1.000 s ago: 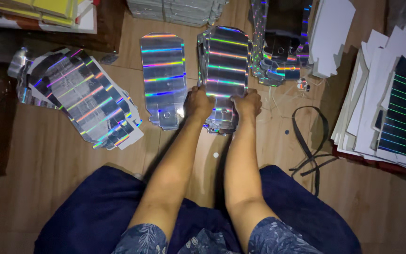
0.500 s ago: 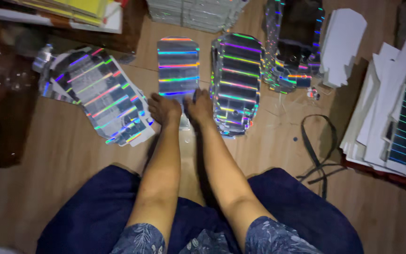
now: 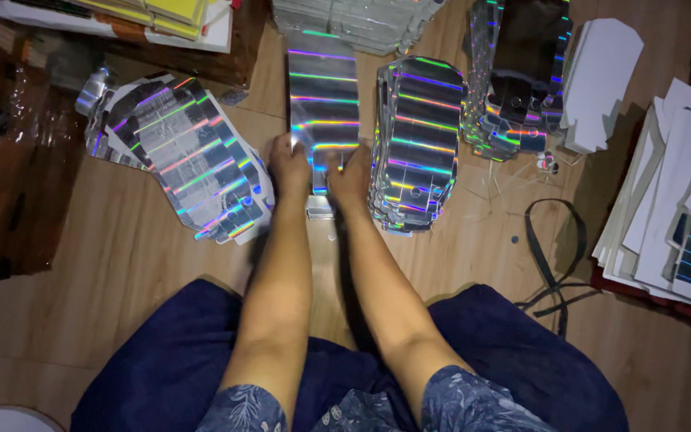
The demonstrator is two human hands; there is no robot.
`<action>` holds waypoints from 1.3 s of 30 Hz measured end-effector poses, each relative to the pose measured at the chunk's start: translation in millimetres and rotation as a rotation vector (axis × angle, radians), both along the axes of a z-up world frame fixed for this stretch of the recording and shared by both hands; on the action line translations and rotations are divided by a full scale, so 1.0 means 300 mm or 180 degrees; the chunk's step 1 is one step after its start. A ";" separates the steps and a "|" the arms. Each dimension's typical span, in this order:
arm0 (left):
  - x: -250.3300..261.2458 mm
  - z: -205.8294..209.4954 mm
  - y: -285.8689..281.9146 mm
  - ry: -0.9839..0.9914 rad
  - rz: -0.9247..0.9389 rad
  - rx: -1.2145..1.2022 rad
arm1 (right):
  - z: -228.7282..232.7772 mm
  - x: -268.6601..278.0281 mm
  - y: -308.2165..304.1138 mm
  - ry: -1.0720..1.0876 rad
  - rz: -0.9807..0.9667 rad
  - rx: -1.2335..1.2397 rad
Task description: The person sits on the floor and handles stacks of rectangular holographic sheets. They pick up individual sheets, peel off white backing paper, and place the sheets into a neat pile.
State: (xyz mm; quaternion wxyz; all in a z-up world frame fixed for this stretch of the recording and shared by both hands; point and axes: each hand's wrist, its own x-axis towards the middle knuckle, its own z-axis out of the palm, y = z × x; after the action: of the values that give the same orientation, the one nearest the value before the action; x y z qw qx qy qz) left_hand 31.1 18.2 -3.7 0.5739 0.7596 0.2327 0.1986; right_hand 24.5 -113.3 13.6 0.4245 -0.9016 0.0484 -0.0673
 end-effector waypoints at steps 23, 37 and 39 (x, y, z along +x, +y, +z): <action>0.025 0.209 -0.322 0.2083 -0.0922 0.1445 | 0.187 0.072 -0.466 -0.0791 -0.1607 -0.0751; -0.098 0.058 -0.112 0.2293 0.0029 0.2043 | -0.021 -0.071 -0.005 0.0591 0.0302 -0.0428; -0.096 0.021 -0.097 0.1735 0.0306 0.2128 | -0.039 -0.063 -0.012 0.0634 0.0437 -0.0642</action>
State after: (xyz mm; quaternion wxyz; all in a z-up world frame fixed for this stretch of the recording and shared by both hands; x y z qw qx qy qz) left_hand 2.2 -11.1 2.6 0.2040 0.9167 0.3336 0.0817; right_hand 5.5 -116.8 1.7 0.3285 -0.9431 0.0215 0.0472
